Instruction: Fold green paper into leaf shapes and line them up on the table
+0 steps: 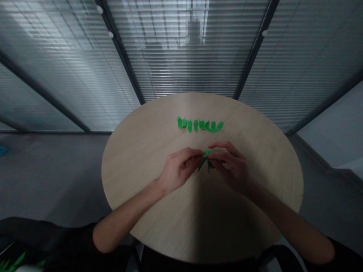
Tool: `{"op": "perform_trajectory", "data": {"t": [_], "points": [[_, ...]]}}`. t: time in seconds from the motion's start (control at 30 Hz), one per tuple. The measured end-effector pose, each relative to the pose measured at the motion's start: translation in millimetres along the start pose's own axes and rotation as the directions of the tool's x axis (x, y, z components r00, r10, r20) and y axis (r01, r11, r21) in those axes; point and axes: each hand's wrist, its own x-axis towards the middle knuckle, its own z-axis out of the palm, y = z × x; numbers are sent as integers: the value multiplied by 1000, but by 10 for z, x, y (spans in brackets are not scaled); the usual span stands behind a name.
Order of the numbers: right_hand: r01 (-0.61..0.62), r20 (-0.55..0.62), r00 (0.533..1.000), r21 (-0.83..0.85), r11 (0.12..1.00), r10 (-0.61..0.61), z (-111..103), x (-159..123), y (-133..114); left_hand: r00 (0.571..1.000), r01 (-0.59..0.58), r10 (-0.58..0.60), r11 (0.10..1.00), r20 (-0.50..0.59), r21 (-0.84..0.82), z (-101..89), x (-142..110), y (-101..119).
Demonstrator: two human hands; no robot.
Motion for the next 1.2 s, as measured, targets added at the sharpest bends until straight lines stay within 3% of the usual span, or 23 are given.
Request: {"op": "perform_trajectory", "data": {"t": [0.2,0.33,0.5,0.6,0.83,1.03,1.2], "points": [[110,5,994,-55,992,-110,-8,35,-7,991,133,-130,979,29,-152,31,-9,13],[84,-36,996,-10,996,-84,1,49,-12,977,204,-211,950,-4,-238,43,-8,7],[118,-42,992,-11,993,-118,-8,50,-15,949,305,-308,824,74,-477,76,13,8],[126,-36,991,-46,991,-128,-21,51,-18,950,288,-304,778,65,-558,90,27,20],[24,-123,992,-37,999,-29,-10,59,-48,962,211,-266,866,-61,-453,75,17,74],[-129,-56,989,169,977,140,39,62,-53,979,142,-180,942,-100,-305,87,-22,41],[-210,-47,974,193,958,223,56,44,-38,980,155,-185,944,-78,-290,100,-36,20]]}}
